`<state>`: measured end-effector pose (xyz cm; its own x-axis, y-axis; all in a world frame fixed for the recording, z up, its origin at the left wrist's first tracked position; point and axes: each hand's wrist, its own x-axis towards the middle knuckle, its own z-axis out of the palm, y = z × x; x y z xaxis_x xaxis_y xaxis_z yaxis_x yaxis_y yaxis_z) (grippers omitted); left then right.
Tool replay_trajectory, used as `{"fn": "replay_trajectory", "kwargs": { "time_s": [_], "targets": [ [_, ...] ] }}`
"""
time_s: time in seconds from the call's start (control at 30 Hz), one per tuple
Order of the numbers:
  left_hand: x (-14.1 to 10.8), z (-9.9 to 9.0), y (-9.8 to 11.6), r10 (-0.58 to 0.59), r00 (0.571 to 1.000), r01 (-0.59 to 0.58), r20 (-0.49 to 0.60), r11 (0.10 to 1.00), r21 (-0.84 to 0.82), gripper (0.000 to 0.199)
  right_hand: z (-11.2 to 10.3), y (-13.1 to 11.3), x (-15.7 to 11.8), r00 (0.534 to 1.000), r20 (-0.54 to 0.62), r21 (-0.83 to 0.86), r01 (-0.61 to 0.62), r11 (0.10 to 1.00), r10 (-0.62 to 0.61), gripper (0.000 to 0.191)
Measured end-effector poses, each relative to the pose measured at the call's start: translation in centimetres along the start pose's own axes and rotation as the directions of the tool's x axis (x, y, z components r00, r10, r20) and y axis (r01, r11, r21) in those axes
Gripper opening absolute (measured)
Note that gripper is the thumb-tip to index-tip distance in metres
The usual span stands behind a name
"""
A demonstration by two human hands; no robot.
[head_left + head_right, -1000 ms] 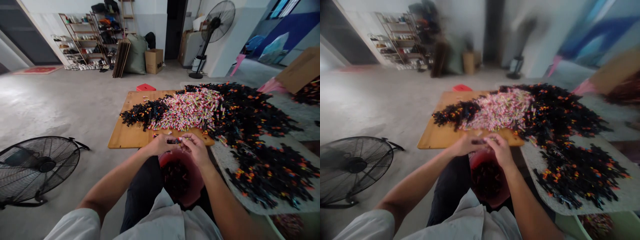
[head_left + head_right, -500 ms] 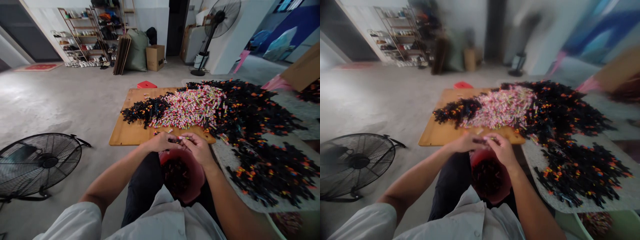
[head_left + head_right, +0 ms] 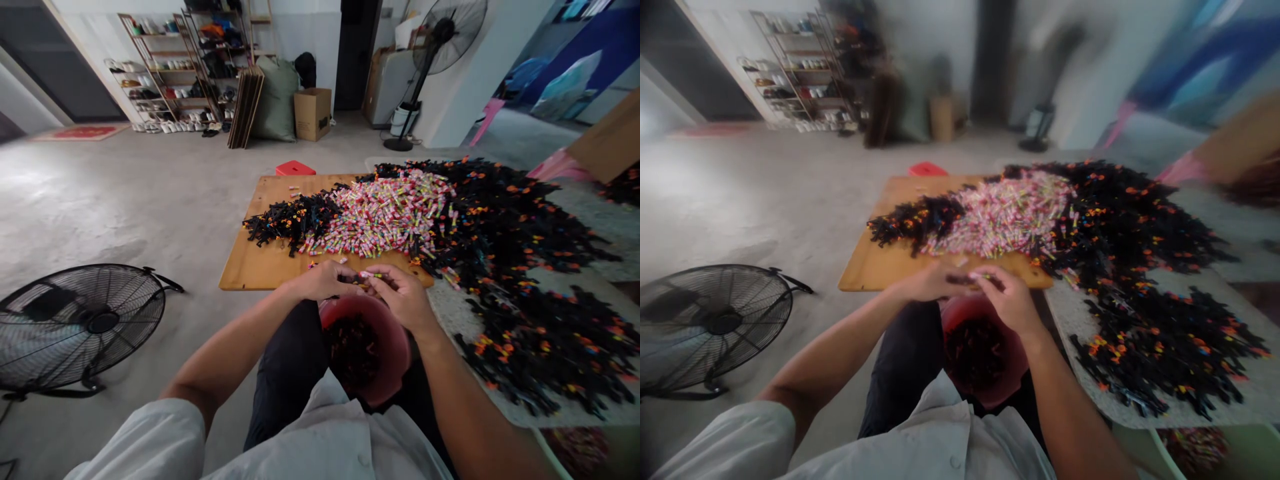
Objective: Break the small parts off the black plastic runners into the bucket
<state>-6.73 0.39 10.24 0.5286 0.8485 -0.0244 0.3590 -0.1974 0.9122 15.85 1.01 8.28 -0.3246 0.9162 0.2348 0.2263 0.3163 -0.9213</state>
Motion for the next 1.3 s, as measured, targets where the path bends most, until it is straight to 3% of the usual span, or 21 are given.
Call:
{"fn": "replay_trajectory", "kwargs": {
  "time_s": [0.2,0.47,0.7,0.83,0.93,0.97,1.0,1.07,1.13,1.17,1.23,1.3],
  "targets": [
    [0.1,-0.2,0.1,0.018,1.0,-0.019,0.02,0.999,0.045,0.043,0.5,0.5,-0.1,1.0,-0.004,0.015,-0.009,1.0,0.01,0.03],
    [0.0,-0.2,-0.5,-0.005,0.998,0.006,0.064,1.0,-0.022,0.039,-0.1,1.1,-0.3,0.997,0.07,0.026,-0.025,0.999,0.023,0.03],
    [-0.6,0.6,-1.2,0.047,0.999,-0.047,-0.006,0.997,-0.061,0.038,-0.7,0.9,-0.8,0.963,0.242,0.112,-0.148,0.983,0.117,0.028],
    [-1.9,2.7,-2.8,0.043,0.997,-0.038,0.071,0.997,-0.071,0.04,-1.2,2.0,-1.2,0.878,0.442,0.119,-0.259,0.959,0.182,0.033],
    [-3.0,4.4,-4.8,-0.005,0.995,0.004,0.095,1.0,0.004,0.04,-1.4,3.7,-0.6,0.734,0.633,0.027,-0.338,0.941,0.245,0.036],
    [-3.3,4.7,-5.4,-0.013,0.995,0.009,0.1,0.999,0.036,0.04,-1.3,4.4,-0.1,0.71,0.654,-0.034,-0.318,0.947,0.262,0.035],
    [-3.5,4.8,-6.1,-0.016,0.996,0.01,0.091,0.998,0.064,0.042,-1.1,5.1,0.6,0.719,0.639,-0.109,-0.268,0.957,0.275,0.031],
    [-3.4,4.3,-7.1,-0.018,1.0,0.02,-0.016,0.992,0.124,0.04,-0.2,6.4,2.3,0.822,0.503,-0.288,-0.134,0.948,0.269,0.023],
    [-2.7,3.0,-8.0,-0.009,0.974,0.065,-0.225,0.968,0.242,0.033,1.4,7.4,4.1,0.931,0.307,-0.451,-0.039,0.892,0.197,0.021],
    [-2.2,2.2,-8.5,0.012,0.946,0.099,-0.325,0.941,0.324,0.031,2.4,7.8,5.0,0.957,0.244,-0.516,-0.006,0.856,0.154,0.023],
    [-0.9,0.7,-9.4,0.103,0.907,0.128,-0.409,0.856,0.5,0.031,4.3,8.0,6.5,0.972,0.215,-0.623,0.066,0.779,0.09,0.034],
    [0.6,-0.3,-10.5,0.193,0.919,0.082,-0.344,0.758,0.647,0.04,5.8,7.8,7.5,0.96,0.268,-0.691,0.133,0.71,0.08,0.039]
  ]
}}
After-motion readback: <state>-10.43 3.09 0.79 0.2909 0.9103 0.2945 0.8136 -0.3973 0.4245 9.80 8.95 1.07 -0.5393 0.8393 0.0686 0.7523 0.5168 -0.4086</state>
